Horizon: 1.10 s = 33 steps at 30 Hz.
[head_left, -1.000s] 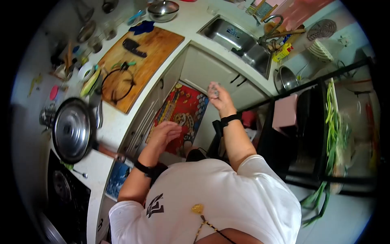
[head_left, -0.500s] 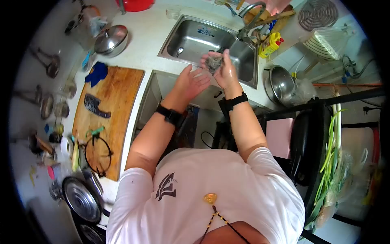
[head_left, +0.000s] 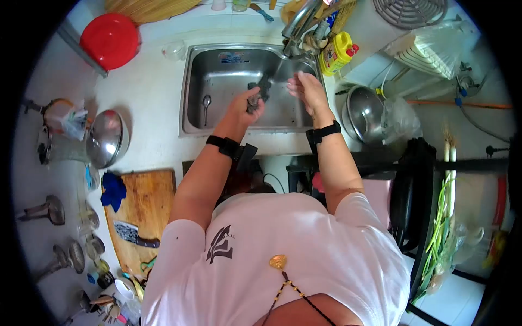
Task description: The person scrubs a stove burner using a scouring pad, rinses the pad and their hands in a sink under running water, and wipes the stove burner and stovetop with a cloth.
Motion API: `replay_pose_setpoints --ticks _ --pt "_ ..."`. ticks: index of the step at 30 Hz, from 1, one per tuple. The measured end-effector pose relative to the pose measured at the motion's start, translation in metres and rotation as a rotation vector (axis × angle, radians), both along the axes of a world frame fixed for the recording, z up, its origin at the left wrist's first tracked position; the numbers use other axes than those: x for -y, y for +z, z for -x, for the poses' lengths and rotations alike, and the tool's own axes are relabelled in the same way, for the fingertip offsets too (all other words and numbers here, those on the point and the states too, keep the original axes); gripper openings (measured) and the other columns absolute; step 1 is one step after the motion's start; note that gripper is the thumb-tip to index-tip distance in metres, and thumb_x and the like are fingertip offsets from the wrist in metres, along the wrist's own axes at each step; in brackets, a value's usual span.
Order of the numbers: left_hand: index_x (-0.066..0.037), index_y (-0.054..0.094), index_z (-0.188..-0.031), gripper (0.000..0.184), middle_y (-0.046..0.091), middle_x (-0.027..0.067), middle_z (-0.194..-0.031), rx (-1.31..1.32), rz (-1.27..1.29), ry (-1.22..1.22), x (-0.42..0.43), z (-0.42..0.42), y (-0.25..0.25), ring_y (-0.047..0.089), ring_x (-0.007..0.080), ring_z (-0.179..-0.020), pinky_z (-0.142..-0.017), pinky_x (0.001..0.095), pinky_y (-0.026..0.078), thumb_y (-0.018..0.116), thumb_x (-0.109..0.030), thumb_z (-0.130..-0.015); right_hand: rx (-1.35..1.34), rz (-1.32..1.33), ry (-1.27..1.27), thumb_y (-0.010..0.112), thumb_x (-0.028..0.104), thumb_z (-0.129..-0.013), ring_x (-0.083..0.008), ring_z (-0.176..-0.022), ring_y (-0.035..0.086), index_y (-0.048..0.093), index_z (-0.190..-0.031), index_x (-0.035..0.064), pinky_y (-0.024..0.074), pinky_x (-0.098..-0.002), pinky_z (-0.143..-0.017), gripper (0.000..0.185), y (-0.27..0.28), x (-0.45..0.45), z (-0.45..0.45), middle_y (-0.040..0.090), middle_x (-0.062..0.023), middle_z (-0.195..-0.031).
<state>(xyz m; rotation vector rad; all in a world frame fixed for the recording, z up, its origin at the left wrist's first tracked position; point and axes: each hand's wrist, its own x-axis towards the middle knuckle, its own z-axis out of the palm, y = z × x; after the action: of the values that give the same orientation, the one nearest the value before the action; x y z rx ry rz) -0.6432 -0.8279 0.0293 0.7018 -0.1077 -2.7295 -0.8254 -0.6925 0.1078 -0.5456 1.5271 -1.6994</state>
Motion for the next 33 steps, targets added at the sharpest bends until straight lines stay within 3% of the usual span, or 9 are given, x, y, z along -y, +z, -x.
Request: replay_pose_setpoints --ticks 3,6,9,14,18,20,25,30,33 --pt "0.000 0.061 -0.102 0.017 0.063 0.0130 -0.099 0.028 -0.134 -0.003 0.025 0.023 -0.026 0.063 0.0263 -0.091 -0.074 0.0354 0.062 0.068 -0.013 -0.094 -0.321 -0.306 -0.086 0.065 0.027 -0.098 -0.0148 -0.084 0.065 0.065 -0.113 0.0060 0.0550 -0.0296 -0.070 0.026 -0.025 0.023 0.060 0.068 -0.0035 -0.097" --pt "0.002 0.061 -0.105 0.022 0.064 0.0200 -0.104 0.127 -0.097 0.122 0.029 0.035 0.002 0.065 0.0282 -0.095 -0.079 0.0369 0.063 0.058 -0.019 -0.101 -1.229 -0.449 -0.125 0.066 0.017 -0.091 -0.0383 -0.103 0.066 0.062 -0.124 0.0009 0.0541 -0.0414 -0.089 0.037 -0.068 0.056 0.137 0.068 -0.0189 -0.116" --pt "0.001 0.059 -0.108 0.027 0.062 0.0230 -0.111 0.173 -0.169 0.158 0.045 0.061 0.004 0.063 0.0345 -0.104 -0.090 0.0461 0.060 0.053 -0.025 -0.104 -1.606 -0.248 -0.318 0.064 0.012 -0.088 -0.0408 -0.120 0.057 0.065 -0.122 0.0018 0.0461 -0.0448 -0.103 0.036 -0.071 0.088 0.169 0.059 -0.0228 -0.132" --pt "-0.003 0.058 -0.110 0.030 0.061 0.0241 -0.116 0.241 -0.060 0.154 0.059 0.090 -0.001 0.060 0.0424 -0.112 -0.101 0.0567 0.053 0.055 -0.031 -0.103 -1.343 -0.430 -0.010 0.060 0.006 -0.080 -0.0385 -0.111 0.061 0.068 -0.109 -0.0031 0.0480 -0.0460 -0.099 0.031 -0.095 0.096 0.182 0.066 -0.0229 -0.116" --pt "-0.005 0.056 -0.113 0.028 0.061 0.0237 -0.117 0.250 -0.055 0.151 0.067 0.104 -0.017 0.061 0.0436 -0.108 -0.099 0.0619 0.052 0.056 -0.030 -0.101 -1.387 -0.420 -0.196 0.063 0.006 -0.080 -0.0414 -0.108 0.061 0.068 -0.112 0.0000 0.0475 -0.0465 -0.099 0.033 -0.084 0.098 0.188 0.066 -0.0215 -0.110" --pt "-0.006 0.057 -0.111 0.027 0.062 0.0219 -0.116 0.282 -0.035 0.129 0.064 0.108 -0.023 0.060 0.0431 -0.109 -0.099 0.0629 0.051 0.057 -0.031 -0.100 -1.524 -0.146 -0.393 0.066 0.009 -0.081 -0.0421 -0.106 0.061 0.067 -0.114 -0.0007 0.0474 -0.0473 -0.099 0.035 -0.066 0.094 0.196 0.065 -0.0217 -0.110" --pt "-0.006 0.058 -0.109 0.022 0.062 0.0218 -0.116 0.321 -0.098 0.134 0.058 0.125 -0.027 0.060 0.0426 -0.109 -0.099 0.0625 0.051 0.057 -0.026 -0.099 -1.278 -0.543 -0.117 0.068 0.009 -0.081 -0.0409 -0.114 0.057 0.062 -0.122 -0.0010 0.0457 -0.0460 -0.101 0.042 -0.096 0.094 0.214 0.063 -0.0229 -0.116" --pt "-0.005 0.059 -0.108 0.019 0.062 0.0215 -0.114 0.346 -0.082 0.115 0.060 0.128 -0.033 0.060 0.0436 -0.107 -0.100 0.0625 0.050 0.058 -0.021 -0.098 -1.358 -0.208 -0.422 0.067 0.012 -0.086 -0.0366 -0.106 0.063 0.065 -0.111 0.0004 0.0499 -0.0448 -0.094 0.028 -0.089 0.076 0.153 0.065 -0.0186 -0.114" --pt "-0.003 0.059 -0.111 0.022 0.062 0.0223 -0.116 0.424 -0.088 0.125 0.059 0.127 -0.029 0.061 0.0410 -0.111 -0.099 0.0605 0.052 0.052 -0.020 -0.102 -0.989 -0.043 -0.160 0.066 0.015 -0.089 -0.0378 -0.107 0.061 0.064 -0.112 0.0005 0.0488 -0.0443 -0.096 0.027 -0.107 0.081 0.092 0.065 -0.0184 -0.114"
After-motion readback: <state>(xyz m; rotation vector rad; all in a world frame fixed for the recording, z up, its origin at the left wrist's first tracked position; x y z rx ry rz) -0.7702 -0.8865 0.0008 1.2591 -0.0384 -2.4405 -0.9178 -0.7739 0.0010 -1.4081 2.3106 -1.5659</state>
